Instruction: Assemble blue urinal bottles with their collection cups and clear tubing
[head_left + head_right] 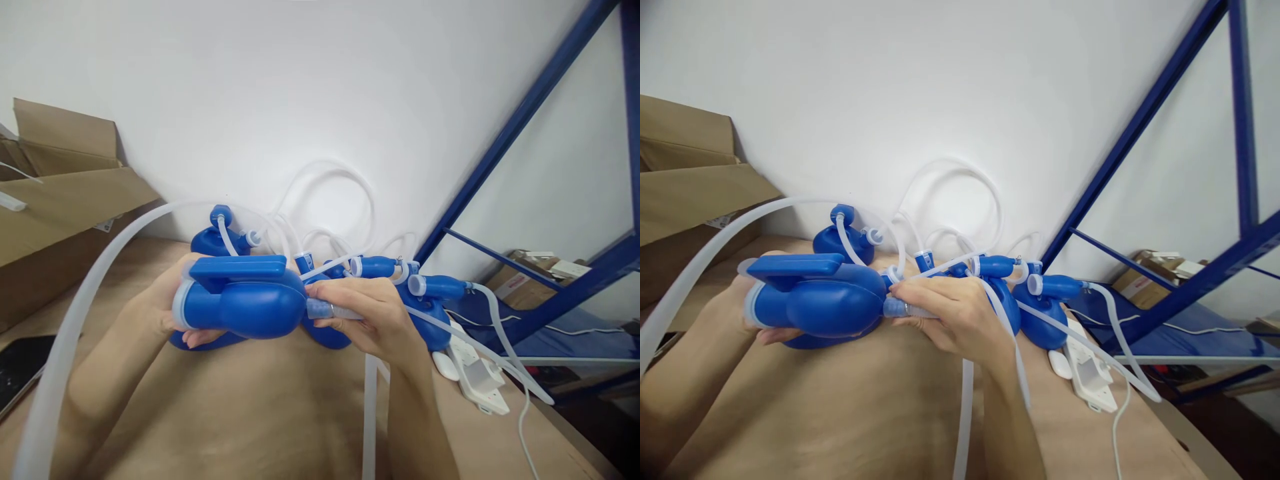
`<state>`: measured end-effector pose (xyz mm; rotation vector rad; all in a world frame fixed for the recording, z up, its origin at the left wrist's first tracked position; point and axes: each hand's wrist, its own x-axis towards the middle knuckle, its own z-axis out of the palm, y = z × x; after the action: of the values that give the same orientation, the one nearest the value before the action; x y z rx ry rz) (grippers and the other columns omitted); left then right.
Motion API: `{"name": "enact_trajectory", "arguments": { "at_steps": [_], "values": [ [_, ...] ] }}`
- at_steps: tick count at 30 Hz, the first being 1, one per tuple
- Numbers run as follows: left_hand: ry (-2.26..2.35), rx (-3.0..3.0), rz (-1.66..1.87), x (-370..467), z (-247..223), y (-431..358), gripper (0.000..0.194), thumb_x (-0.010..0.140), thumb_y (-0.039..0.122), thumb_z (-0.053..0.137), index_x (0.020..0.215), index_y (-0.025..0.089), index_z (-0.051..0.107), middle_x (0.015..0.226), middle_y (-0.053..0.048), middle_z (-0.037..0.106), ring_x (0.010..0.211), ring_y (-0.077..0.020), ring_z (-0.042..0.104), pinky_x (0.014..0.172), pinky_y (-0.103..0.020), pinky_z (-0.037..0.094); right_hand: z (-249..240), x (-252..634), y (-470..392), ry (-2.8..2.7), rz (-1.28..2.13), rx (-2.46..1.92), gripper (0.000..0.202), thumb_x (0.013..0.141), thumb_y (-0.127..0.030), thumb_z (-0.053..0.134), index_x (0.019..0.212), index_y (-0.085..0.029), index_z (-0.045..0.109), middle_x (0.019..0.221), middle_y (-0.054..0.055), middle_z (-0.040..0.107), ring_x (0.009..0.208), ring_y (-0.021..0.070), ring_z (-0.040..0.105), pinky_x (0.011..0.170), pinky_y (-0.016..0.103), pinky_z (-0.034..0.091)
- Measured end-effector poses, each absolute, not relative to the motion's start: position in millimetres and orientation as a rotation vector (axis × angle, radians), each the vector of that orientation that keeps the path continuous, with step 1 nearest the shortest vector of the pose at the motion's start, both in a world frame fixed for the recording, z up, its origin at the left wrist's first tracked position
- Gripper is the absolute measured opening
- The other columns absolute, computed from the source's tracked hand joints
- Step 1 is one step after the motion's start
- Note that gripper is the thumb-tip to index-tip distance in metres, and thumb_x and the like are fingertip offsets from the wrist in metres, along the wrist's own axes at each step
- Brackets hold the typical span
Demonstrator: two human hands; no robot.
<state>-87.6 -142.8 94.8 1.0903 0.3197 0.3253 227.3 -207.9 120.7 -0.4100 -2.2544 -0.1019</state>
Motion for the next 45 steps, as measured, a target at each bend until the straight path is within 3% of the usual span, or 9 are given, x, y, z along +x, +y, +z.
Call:
{"name": "enact_trajectory", "arguments": {
  "at_steps": [5,7,9,13,20,32,35,38,45],
  "values": [
    [0.409,1.267,0.542,-95.5,116.0,-158.2,0.054,0.098,0.053,0.065,0.14,0.018,0.067,0.082,-0.011,0.082,0.054,-0.0214,0.074,0.047,-0.022,0.056,117.3,226.2,-197.1,-2.236,0.045,-0.664,0.037,0.1,-0.028,0.072,0.137,-0.028,0.068,0.128,0.005,0.08,0.116,0.0224,0.077,0.098,0.034,0.064],
    [0.513,1.309,0.603,-100.6,122.8,-163.6,0.065,0.093,0.052,0.073,0.149,0.022,0.06,0.096,-0.011,0.083,0.059,-0.0229,0.076,0.05,-0.025,0.059,116.4,225.6,-192.4,-2.189,0.201,-0.712,0.048,0.098,-0.032,0.075,0.144,-0.029,0.064,0.133,0.006,0.077,0.118,0.0232,0.076,0.097,0.035,0.064],
    [0.581,1.302,0.607,-104.6,126.2,-165.9,0.074,0.089,0.054,0.076,0.152,0.022,0.056,0.094,-0.011,0.083,0.058,-0.0237,0.076,0.05,-0.026,0.059,115.9,225.1,-189.9,-2.129,0.319,-0.691,0.047,0.096,-0.033,0.077,0.141,-0.029,0.066,0.13,0.005,0.079,0.114,0.0228,0.077,0.096,0.034,0.064],
    [0.6,1.297,0.61,-104.7,126.2,-165.5,0.078,0.086,0.059,0.078,0.151,0.021,0.058,0.08,-0.01,0.081,0.052,-0.0233,0.071,0.044,-0.026,0.054,117.1,222.4,-193.4,-2.061,0.462,-0.635,0.039,0.095,-0.03,0.078,0.134,-0.029,0.071,0.129,0.004,0.079,0.109,0.0205,0.078,0.094,0.032,0.064],
    [0.624,1.312,0.613,-99.5,126.6,-166.9,0.081,0.085,0.059,0.077,0.152,0.02,0.055,0.073,-0.006,0.078,0.052,-0.0223,0.07,0.046,-0.026,0.053,121.5,216.1,-205.1,-1.98,0.444,-0.747,0.031,0.097,-0.028,0.075,0.128,-0.028,0.076,0.125,0.004,0.081,0.117,0.0223,0.077,0.104,0.035,0.062],
    [0.693,1.369,0.699,-82.8,129.4,-175.1,0.077,0.081,0.058,0.082,0.148,0.025,0.06,0.085,-0.006,0.08,0.056,-0.0222,0.073,0.045,-0.023,0.054,112.5,215.5,-196.3,-1.867,0.369,-0.839,0.031,0.091,-0.029,0.082,0.122,-0.028,0.081,0.113,0.002,0.085,0.101,0.0233,0.081,0.094,0.036,0.066],
    [0.66,1.488,0.76,-81.5,125.3,-172.2,0.066,0.084,0.055,0.081,0.142,0.025,0.067,0.099,-0.007,0.081,0.07,-0.0219,0.077,0.058,-0.024,0.061,112.2,216.3,-196.0,-1.866,0.396,-0.832,0.035,0.09,-0.028,0.082,0.125,-0.027,0.08,0.113,0.002,0.085,0.101,0.0233,0.082,0.094,0.036,0.066],
    [0.699,1.635,0.848,-82.3,126.9,-176.7,0.053,0.087,0.052,0.08,0.133,0.027,0.074,0.126,-0.006,0.078,0.102,-0.0263,0.078,0.083,-0.025,0.063,113.1,215.9,-196.7,-1.859,0.477,-0.826,0.034,0.091,-0.026,0.081,0.125,-0.026,0.08,0.108,0.003,0.086,0.096,0.0229,0.083,0.089,0.035,0.067],
    [0.846,1.83,0.854,-86.0,130.1,-182.1,0.057,0.089,0.057,0.076,0.139,0.029,0.072,0.137,-0.006,0.074,0.117,-0.0309,0.071,0.091,-0.026,0.058,113.9,212.6,-196.4,-1.809,0.582,-0.797,0.029,0.088,-0.029,0.082,0.117,-0.024,0.082,0.095,0.003,0.086,0.086,0.0221,0.083,0.082,0.033,0.068]
  ]
}}
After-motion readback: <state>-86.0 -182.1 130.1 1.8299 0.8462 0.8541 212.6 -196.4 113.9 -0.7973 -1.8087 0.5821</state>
